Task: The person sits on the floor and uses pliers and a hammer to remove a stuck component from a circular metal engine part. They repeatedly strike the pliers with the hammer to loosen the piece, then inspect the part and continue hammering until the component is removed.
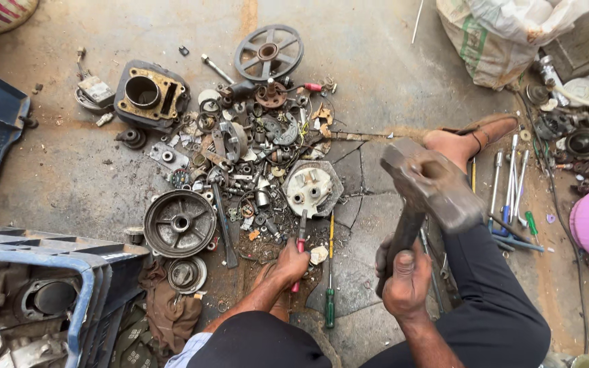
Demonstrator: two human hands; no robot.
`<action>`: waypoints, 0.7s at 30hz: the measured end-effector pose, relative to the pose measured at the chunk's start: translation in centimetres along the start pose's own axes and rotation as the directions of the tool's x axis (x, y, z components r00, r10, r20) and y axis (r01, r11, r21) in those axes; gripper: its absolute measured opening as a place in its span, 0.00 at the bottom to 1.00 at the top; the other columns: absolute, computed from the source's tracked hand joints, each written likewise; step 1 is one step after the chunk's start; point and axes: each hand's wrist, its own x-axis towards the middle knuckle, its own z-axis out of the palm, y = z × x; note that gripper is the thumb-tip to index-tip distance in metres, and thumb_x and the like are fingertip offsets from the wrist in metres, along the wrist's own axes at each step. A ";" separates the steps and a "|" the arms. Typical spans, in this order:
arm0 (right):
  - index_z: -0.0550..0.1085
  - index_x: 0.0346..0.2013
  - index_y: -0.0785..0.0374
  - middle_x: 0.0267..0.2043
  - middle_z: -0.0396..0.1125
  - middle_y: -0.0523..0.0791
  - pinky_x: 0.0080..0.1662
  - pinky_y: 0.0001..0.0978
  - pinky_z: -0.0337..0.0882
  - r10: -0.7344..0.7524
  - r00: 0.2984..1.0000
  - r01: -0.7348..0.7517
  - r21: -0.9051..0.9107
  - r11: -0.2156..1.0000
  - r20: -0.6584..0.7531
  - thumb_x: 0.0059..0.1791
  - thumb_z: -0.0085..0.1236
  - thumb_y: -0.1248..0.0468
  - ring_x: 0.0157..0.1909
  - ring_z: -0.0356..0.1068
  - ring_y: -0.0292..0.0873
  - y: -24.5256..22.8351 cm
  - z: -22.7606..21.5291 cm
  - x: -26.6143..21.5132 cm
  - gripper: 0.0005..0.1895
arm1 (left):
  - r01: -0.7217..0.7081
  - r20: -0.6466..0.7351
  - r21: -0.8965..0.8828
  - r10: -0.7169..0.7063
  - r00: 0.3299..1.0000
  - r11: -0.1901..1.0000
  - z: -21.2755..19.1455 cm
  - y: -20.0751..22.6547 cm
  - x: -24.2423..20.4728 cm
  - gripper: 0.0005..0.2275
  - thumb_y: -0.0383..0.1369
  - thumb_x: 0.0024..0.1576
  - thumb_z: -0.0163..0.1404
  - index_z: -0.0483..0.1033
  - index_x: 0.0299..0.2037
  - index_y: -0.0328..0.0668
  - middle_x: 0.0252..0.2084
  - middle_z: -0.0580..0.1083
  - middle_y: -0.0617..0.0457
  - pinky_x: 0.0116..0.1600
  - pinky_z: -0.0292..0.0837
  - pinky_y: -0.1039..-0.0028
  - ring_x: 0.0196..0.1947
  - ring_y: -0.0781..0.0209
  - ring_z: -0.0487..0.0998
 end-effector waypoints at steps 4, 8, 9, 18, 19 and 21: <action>0.68 0.36 0.62 0.20 0.59 0.41 0.26 0.35 0.60 -0.001 0.997 0.030 -0.392 0.920 0.074 0.58 0.31 0.37 0.22 0.60 0.36 5.5 1.6 1.6 0.32 | 0.043 0.051 0.009 -0.043 0.998 0.999 0.6 -1.5 1.1 0.24 0.30 0.56 0.44 0.61 0.62 0.28 0.46 0.75 0.39 0.51 0.77 0.55 0.42 0.47 0.80; 0.75 0.35 0.61 0.20 0.66 0.42 0.31 0.37 0.65 0.291 0.957 -0.217 -0.639 0.738 0.011 0.55 0.34 0.34 0.24 0.66 0.39 9.9 2.8 2.0 0.35 | 0.010 -0.014 0.031 -0.009 1.000 0.999 -0.8 -0.7 2.8 0.22 0.32 0.58 0.45 0.61 0.62 0.29 0.46 0.75 0.38 0.52 0.77 0.56 0.44 0.46 0.79; 0.77 0.32 0.61 0.20 0.68 0.42 0.33 0.36 0.67 0.256 0.967 -0.208 -0.590 0.780 -0.003 0.55 0.34 0.33 0.25 0.69 0.38 10.0 1.9 2.0 0.37 | -0.016 -0.065 0.055 0.019 0.998 0.998 -0.3 -0.4 2.7 0.22 0.33 0.58 0.45 0.62 0.61 0.29 0.47 0.75 0.38 0.52 0.76 0.56 0.44 0.46 0.79; 0.69 0.45 0.64 0.28 0.61 0.44 0.28 0.31 0.65 0.007 0.991 0.020 0.206 0.978 -0.131 0.57 0.45 0.36 0.27 0.62 0.39 -7.6 -9.8 3.6 0.31 | 0.102 0.002 -0.001 -0.102 0.995 0.995 -0.5 0.6 0.2 0.22 0.31 0.57 0.45 0.62 0.62 0.33 0.50 0.75 0.39 0.53 0.77 0.57 0.48 0.47 0.80; 0.68 0.42 0.64 0.28 0.62 0.45 0.29 0.30 0.65 -0.168 0.971 0.202 0.205 0.958 -0.170 0.59 0.46 0.37 0.26 0.62 0.39 -9.5 -10.3 4.7 0.30 | 0.102 -0.014 0.005 -0.102 0.995 0.995 -0.7 1.0 -0.3 0.22 0.31 0.57 0.46 0.63 0.61 0.33 0.51 0.75 0.39 0.54 0.76 0.58 0.49 0.47 0.80; 0.67 0.39 0.64 0.29 0.63 0.46 0.34 0.29 0.67 -0.340 0.925 0.376 0.293 0.879 -0.169 0.62 0.47 0.39 0.28 0.63 0.39 -10.5 -9.2 6.2 0.29 | 0.112 0.004 -0.018 -0.112 0.994 0.994 -0.8 1.3 -0.9 0.23 0.30 0.57 0.45 0.61 0.63 0.33 0.52 0.74 0.39 0.55 0.75 0.58 0.50 0.47 0.80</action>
